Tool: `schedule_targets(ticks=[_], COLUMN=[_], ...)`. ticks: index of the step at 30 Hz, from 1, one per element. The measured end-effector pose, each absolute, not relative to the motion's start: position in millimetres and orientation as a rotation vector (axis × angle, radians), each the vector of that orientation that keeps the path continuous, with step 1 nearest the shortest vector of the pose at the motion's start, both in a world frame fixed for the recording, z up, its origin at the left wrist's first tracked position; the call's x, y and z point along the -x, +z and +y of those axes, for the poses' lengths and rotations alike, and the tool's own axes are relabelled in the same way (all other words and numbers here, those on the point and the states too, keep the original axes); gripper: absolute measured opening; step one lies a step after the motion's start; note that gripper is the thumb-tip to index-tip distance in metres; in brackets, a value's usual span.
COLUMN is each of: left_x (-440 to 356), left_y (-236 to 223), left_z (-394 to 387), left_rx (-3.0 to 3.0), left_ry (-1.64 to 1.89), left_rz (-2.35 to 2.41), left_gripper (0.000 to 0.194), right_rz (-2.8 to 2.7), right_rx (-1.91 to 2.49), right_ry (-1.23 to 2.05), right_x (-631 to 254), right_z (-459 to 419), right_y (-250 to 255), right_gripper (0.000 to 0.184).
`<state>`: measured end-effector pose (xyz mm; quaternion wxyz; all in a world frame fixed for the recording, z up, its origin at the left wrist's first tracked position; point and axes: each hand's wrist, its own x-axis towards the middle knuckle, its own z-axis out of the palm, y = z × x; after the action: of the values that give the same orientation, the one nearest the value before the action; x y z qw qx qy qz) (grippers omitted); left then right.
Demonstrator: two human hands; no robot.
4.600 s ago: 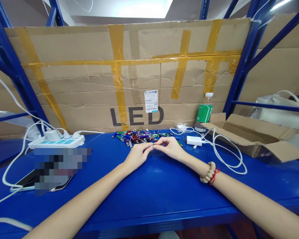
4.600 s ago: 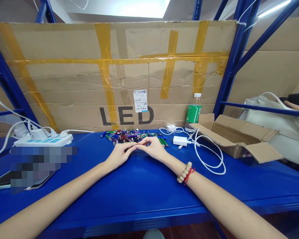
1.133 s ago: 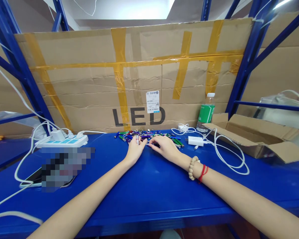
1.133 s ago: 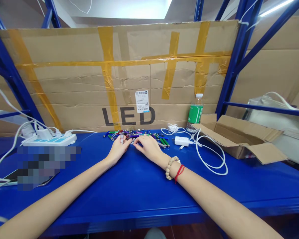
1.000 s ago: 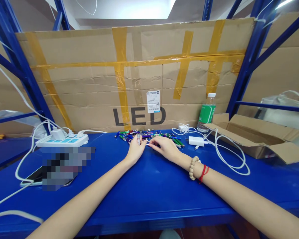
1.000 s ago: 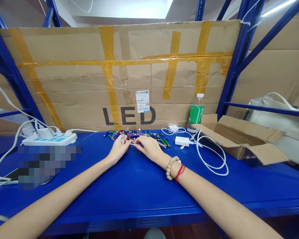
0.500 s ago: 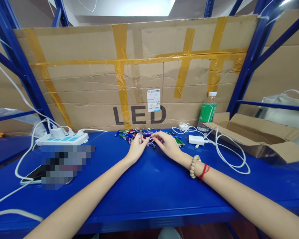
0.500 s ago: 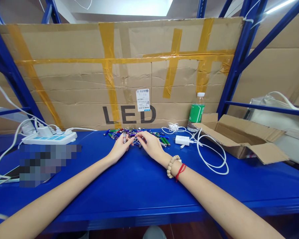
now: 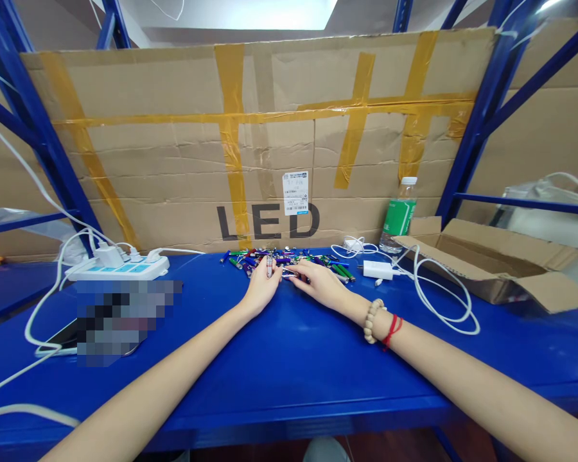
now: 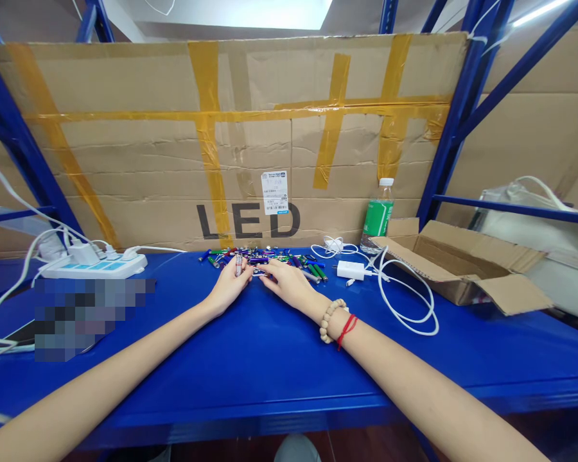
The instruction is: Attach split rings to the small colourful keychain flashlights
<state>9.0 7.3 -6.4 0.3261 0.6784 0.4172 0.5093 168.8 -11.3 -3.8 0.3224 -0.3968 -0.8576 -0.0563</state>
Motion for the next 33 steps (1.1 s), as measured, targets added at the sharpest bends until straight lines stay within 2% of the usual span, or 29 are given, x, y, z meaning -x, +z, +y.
schedule_targets(ticks=[7,18,33], left_x=[-11.1,-11.1,-10.2], left_y=[-1.1,-1.4,-4.9], left_z=[0.4,0.5,3.2], left_rx=[-2.060,-2.088,-2.090], left_ry=[1.230,1.225,1.218], left_rz=[1.132,1.128,1.090], left_gripper=[0.015,0.015,0.017], right_rz=[-2.335,-2.377,-2.321], right_rx=[1.024,1.090,0.980], right_ry=[-0.137,-0.087,-0.024], right_x=[-166.1,-162.9,-165.2], right_z=[-12.3,-15.5,-8.6], right_y=[-3.3,-0.2,-4.3], right_gripper=[0.020,0.012,0.013])
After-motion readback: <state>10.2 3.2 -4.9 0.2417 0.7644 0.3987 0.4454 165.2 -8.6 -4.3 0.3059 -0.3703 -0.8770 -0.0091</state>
